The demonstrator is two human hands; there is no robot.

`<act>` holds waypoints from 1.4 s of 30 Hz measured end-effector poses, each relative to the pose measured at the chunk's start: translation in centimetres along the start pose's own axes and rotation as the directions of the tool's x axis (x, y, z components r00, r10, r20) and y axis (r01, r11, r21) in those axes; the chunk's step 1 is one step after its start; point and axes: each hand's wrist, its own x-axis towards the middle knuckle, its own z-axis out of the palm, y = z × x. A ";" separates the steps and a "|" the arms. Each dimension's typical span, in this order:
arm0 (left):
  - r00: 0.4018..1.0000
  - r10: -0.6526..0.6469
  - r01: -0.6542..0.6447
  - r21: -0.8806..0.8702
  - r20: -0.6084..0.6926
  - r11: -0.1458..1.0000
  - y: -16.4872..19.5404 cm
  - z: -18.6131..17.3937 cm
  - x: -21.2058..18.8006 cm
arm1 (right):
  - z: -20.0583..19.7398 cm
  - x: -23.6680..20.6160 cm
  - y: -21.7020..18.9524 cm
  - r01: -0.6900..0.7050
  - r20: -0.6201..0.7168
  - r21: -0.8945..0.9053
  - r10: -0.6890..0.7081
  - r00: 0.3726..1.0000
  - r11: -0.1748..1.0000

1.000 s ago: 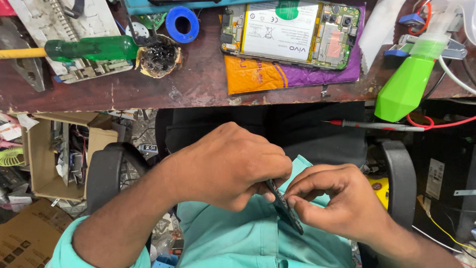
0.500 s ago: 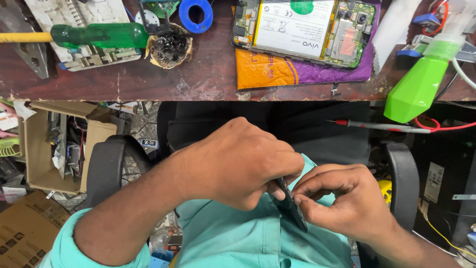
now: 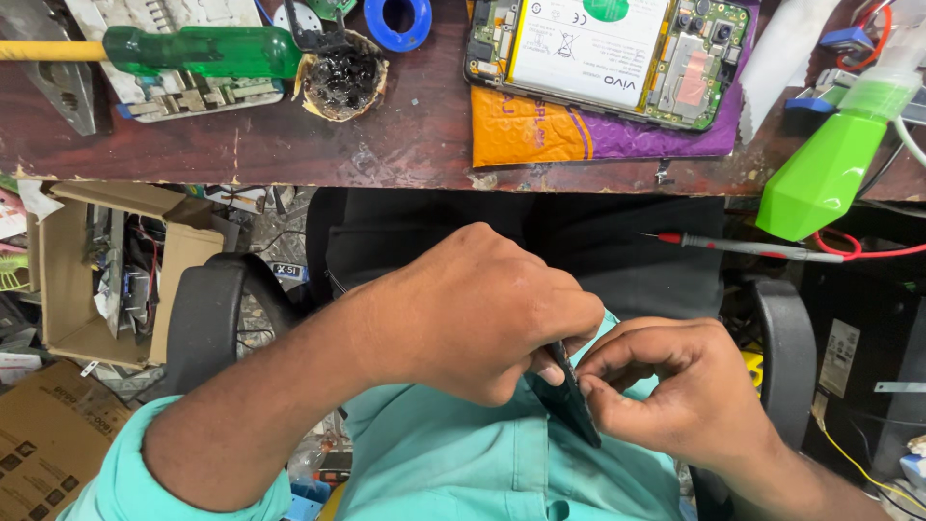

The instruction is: The person reassembles a disassembled smartphone by connecting internal ribbon cables and placing the back cover. They then power on the device to confirm it boots and place it on the workbench. The person also cleans a small component with a wipe and places it on another phone's motherboard before fitting a metal frame around the battery area.

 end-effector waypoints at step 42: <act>0.996 -0.071 0.073 -0.058 0.047 0.996 -0.6 0.5 0.2 | 0.1 0.6 1.3 -0.054 0.052 0.076 0.050 0.997 0.996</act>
